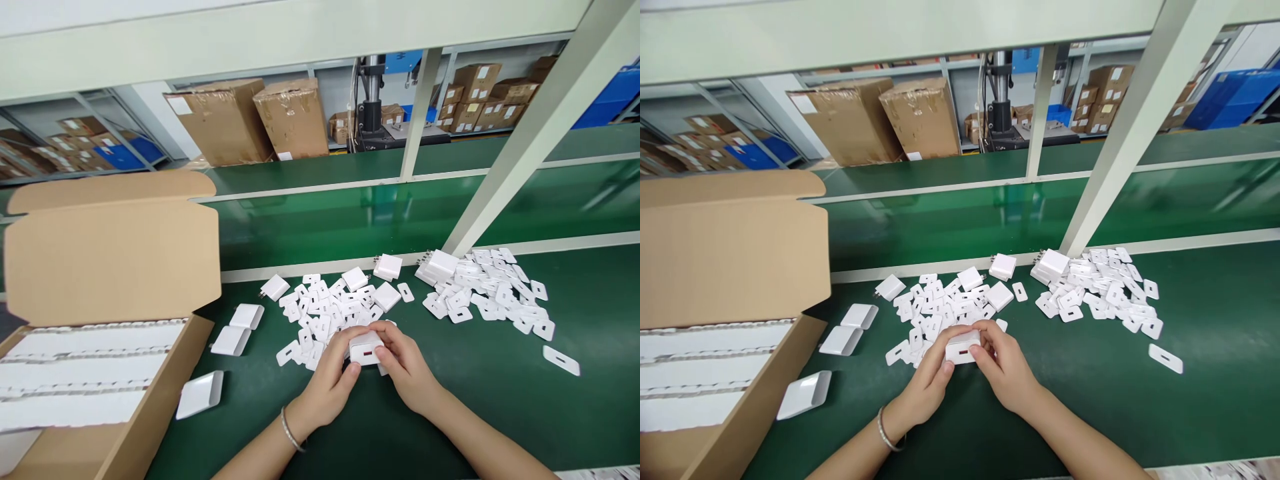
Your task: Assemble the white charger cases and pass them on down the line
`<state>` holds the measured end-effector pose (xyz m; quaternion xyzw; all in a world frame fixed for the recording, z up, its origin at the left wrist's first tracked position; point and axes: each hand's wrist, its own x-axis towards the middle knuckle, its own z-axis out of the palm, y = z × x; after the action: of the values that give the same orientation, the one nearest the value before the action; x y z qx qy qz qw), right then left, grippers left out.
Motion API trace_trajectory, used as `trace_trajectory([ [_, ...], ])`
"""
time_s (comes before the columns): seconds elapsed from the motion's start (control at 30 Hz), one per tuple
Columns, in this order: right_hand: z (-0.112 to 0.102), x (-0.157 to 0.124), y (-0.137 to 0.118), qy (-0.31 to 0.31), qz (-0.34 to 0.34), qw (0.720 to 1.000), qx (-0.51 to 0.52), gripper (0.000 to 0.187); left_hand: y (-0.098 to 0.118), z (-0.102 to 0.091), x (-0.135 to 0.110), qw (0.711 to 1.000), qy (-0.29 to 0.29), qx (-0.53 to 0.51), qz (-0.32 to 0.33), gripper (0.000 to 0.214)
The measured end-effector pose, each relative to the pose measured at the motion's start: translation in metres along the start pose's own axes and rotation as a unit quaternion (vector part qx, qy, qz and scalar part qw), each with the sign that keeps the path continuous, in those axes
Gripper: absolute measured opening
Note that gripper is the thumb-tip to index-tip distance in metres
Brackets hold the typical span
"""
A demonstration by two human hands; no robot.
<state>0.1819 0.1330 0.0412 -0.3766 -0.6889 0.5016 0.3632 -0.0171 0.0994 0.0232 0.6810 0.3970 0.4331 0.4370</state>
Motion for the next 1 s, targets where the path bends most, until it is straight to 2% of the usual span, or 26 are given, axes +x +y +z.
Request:
trace_trajectory([
  [0.1,-0.002,0.0,-0.001,-0.005,-0.018,1.0,-0.02,0.038,0.0,0.001,0.001,1.0,0.002,-0.002,-0.004,0.045],
  [0.27,-0.006,0.002,-0.007,0.032,-0.106,0.982,-0.151,0.032,0.0,0.005,0.003,0.999,0.038,-0.01,-0.017,0.038],
  [0.37,-0.008,0.002,-0.008,0.052,-0.179,0.97,-0.157,0.028,0.001,0.006,0.004,0.998,0.042,-0.006,-0.042,0.038],
  [0.43,-0.007,0.003,-0.008,0.072,-0.202,0.968,-0.132,0.026,0.001,0.005,0.004,0.997,0.042,0.008,-0.068,0.04],
  [0.57,-0.008,0.005,-0.008,0.123,-0.182,0.973,-0.064,0.019,-0.001,0.0,0.009,0.99,0.061,0.036,-0.125,0.046],
  [0.67,-0.009,0.007,-0.009,0.177,-0.144,0.972,-0.064,0.017,-0.003,-0.007,0.014,0.983,0.135,0.039,-0.122,0.049],
  [0.73,-0.01,0.009,-0.009,0.161,-0.113,0.976,-0.089,0.023,-0.004,-0.011,0.016,0.973,0.203,0.04,-0.105,0.052],
  [0.83,-0.015,0.011,-0.007,0.088,-0.089,0.982,-0.142,0.043,-0.003,-0.015,0.017,0.957,0.276,0.038,-0.082,0.056],
  [0.9,-0.025,0.013,-0.003,0.118,-0.08,0.969,-0.2,0.048,-0.002,-0.015,0.017,0.954,0.289,0.028,-0.075,0.055],
  [1.0,-0.047,0.019,0.01,0.226,-0.049,0.911,-0.342,0.04,-0.005,-0.013,0.015,0.961,0.268,0.009,-0.074,0.054],
])
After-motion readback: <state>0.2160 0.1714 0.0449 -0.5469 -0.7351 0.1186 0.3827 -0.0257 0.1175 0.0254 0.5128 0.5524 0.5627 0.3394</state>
